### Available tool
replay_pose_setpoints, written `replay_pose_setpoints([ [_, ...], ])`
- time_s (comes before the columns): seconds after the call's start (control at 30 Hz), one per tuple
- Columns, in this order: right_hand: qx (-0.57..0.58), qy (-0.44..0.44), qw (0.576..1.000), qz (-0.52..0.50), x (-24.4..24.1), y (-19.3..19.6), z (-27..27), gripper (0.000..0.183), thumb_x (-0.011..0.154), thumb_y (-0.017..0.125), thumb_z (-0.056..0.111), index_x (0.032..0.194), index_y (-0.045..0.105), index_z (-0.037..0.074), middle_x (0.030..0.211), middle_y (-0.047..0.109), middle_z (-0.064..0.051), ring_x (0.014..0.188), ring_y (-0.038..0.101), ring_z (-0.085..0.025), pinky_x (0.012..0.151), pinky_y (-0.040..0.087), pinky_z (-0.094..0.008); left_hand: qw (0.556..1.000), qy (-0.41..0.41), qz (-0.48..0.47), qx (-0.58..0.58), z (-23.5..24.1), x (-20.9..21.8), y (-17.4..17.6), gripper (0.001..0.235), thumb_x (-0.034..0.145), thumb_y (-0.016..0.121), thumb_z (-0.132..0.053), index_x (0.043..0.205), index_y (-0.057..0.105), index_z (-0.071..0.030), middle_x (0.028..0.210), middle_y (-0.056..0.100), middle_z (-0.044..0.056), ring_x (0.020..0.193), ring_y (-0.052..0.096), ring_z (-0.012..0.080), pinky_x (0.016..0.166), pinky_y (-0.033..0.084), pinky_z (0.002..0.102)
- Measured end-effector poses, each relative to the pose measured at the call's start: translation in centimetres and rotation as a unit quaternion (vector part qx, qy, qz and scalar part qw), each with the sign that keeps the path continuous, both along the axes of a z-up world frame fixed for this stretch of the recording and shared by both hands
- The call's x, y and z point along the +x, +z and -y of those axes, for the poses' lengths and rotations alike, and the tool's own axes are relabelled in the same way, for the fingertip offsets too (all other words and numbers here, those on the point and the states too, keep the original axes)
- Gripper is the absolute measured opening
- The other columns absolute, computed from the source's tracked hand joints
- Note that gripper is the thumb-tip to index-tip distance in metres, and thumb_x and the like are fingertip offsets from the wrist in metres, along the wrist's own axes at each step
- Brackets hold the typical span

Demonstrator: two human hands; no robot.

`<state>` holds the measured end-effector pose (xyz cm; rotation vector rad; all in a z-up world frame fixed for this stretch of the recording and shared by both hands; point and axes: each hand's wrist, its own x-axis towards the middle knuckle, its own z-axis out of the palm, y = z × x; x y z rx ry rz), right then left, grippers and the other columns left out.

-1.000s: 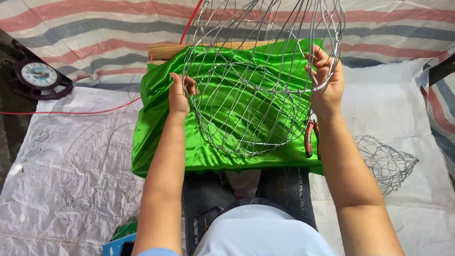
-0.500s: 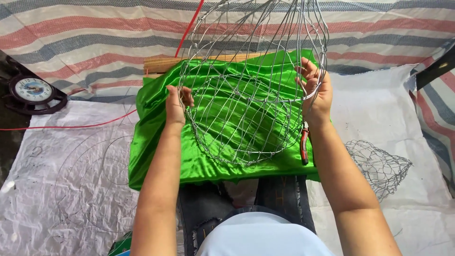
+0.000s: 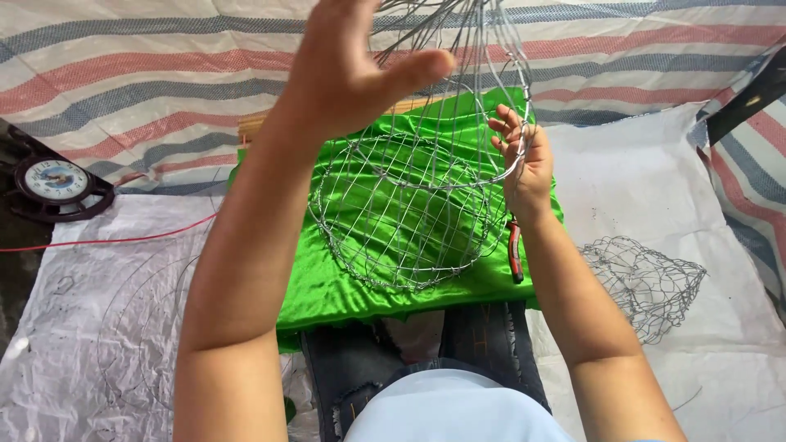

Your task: Reinforcing a wire frame by attaching and securing wire mesh using pliers and manual bending.

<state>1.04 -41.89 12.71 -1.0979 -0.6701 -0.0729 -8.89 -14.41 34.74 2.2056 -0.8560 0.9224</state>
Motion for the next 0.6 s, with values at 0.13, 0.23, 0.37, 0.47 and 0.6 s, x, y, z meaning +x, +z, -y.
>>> replay_pose_setpoints([
  [0.13,0.002,-0.012,1.000,0.015,0.1,-0.2,0.1,0.021,0.105,0.065,0.033,0.109,0.053,0.016,0.149,0.053,-0.010,0.135,0.055,-0.026,0.107,0.049,-0.034,0.997,0.067,0.023,0.041,1.3,1.5,-0.1,0.077,0.095,0.080,-0.064,0.141,0.053,-0.008,0.132,0.069,0.020,0.116,0.067,0.0423,0.096,0.050,0.054],
  [0.23,-0.001,-0.019,1.000,0.015,0.1,-0.4,-0.3,0.019,0.107,0.062,0.031,0.110,0.052,0.015,0.148,0.053,-0.010,0.133,0.056,-0.024,0.107,0.050,-0.032,0.997,0.064,0.026,0.016,1.6,1.4,-0.3,0.057,0.099,0.080,-0.051,0.131,0.056,-0.009,0.114,0.068,0.010,0.101,0.068,0.0307,0.079,0.055,0.045],
  [0.37,-0.002,-0.015,0.999,0.038,0.1,-0.5,-0.3,0.012,0.109,0.057,0.017,0.117,0.052,0.010,0.150,0.051,-0.012,0.136,0.054,-0.025,0.111,0.049,-0.031,0.995,0.092,-0.040,-0.023,1.4,1.6,-0.8,0.052,0.107,0.045,-0.058,0.125,0.054,-0.010,0.113,0.069,0.012,0.101,0.069,0.0301,0.074,0.057,0.043],
  [0.47,-0.042,-0.005,0.995,0.088,-0.1,0.2,1.0,0.021,0.108,0.054,0.011,0.127,0.047,0.007,0.153,0.047,-0.015,0.144,0.046,-0.028,0.123,0.038,-0.040,0.996,0.061,-0.046,-0.034,1.0,1.5,-0.8,0.059,0.108,0.040,-0.062,0.135,0.047,-0.010,0.119,0.070,0.015,0.106,0.070,0.0315,0.080,0.058,0.044],
  [0.6,-0.163,-0.021,0.984,0.061,-2.4,2.5,5.2,0.074,0.091,0.070,0.039,0.152,0.034,0.015,0.163,0.037,-0.013,0.155,0.033,-0.034,0.123,0.020,-0.069,0.999,0.021,-0.039,-0.022,0.9,0.7,0.2,0.064,0.109,0.034,-0.063,0.129,0.050,-0.005,0.096,0.071,0.016,0.071,0.067,0.0229,0.061,0.050,0.036],
])
